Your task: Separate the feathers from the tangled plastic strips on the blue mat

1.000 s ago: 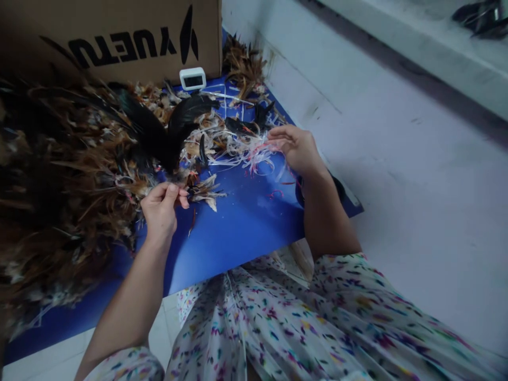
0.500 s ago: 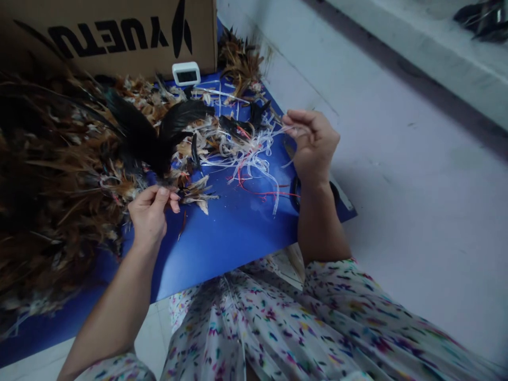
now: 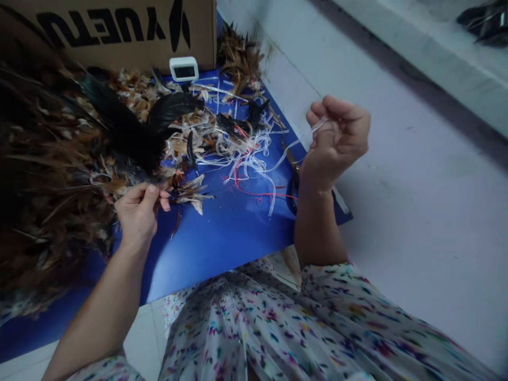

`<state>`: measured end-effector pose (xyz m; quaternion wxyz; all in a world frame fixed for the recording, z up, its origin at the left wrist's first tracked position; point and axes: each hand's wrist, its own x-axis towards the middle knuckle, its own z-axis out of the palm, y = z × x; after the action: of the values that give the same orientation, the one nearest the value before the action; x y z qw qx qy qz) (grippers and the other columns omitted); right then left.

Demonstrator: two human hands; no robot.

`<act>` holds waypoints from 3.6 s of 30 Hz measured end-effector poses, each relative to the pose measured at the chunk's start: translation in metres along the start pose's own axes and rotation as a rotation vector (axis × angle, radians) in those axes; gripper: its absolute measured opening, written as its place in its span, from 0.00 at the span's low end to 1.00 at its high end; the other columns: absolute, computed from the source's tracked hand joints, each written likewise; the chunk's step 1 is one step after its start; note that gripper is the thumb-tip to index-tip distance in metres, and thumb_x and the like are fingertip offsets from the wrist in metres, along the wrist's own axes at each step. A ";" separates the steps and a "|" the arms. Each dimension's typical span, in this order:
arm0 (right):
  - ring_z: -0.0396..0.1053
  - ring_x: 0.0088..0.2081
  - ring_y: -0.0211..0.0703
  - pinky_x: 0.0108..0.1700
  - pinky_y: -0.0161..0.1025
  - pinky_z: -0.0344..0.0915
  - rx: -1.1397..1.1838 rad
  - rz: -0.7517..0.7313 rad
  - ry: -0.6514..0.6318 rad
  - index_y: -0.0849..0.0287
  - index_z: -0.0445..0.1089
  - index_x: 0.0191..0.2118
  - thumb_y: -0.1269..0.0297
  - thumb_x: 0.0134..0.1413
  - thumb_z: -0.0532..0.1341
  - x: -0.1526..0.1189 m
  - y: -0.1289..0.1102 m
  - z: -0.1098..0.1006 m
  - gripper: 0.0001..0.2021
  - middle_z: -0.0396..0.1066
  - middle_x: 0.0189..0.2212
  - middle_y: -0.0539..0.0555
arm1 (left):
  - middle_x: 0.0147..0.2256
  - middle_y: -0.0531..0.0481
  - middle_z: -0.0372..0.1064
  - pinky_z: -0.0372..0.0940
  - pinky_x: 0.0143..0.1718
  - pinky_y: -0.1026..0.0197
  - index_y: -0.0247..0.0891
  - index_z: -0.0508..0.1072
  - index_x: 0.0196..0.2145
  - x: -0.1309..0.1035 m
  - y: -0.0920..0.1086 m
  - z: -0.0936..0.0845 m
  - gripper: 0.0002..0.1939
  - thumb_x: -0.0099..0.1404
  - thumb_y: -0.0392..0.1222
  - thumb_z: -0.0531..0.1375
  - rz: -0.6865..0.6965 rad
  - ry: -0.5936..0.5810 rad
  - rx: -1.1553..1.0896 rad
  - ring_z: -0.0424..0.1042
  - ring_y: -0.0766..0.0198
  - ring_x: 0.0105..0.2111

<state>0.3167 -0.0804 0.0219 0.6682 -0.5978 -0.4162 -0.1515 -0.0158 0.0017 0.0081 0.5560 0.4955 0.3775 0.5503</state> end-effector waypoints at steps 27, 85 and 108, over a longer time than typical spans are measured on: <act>0.70 0.32 0.43 0.37 0.40 0.61 -0.674 0.063 -1.180 0.59 0.71 0.25 0.74 0.48 0.59 -0.013 -0.013 -0.001 0.06 0.75 0.27 0.53 | 0.19 0.52 0.74 0.62 0.15 0.67 0.34 0.77 0.21 -0.001 -0.001 0.001 0.17 0.45 0.50 0.75 0.012 0.035 0.068 0.65 0.71 0.12; 0.70 0.28 0.36 0.31 0.36 0.69 0.166 0.472 -0.454 0.55 0.64 0.32 0.53 0.61 0.60 -0.027 -0.026 0.061 0.12 0.74 0.31 0.52 | 0.20 0.53 0.71 0.61 0.16 0.70 0.34 0.73 0.25 0.001 -0.004 -0.002 0.15 0.55 0.47 0.71 0.016 -0.057 -0.076 0.64 0.74 0.13; 0.65 0.53 0.59 0.55 0.55 0.61 -0.564 -0.369 -0.937 0.59 0.75 0.47 0.65 0.64 0.54 -0.069 -0.041 0.074 0.14 0.72 0.47 0.62 | 0.20 0.54 0.71 0.58 0.15 0.70 0.34 0.72 0.26 0.007 0.002 -0.004 0.13 0.59 0.45 0.69 0.041 0.010 0.013 0.63 0.75 0.13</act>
<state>0.2183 -0.0418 -0.0061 0.1896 -0.6738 -0.7086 -0.0895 -0.0196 0.0087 0.0099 0.5395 0.5039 0.3736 0.5617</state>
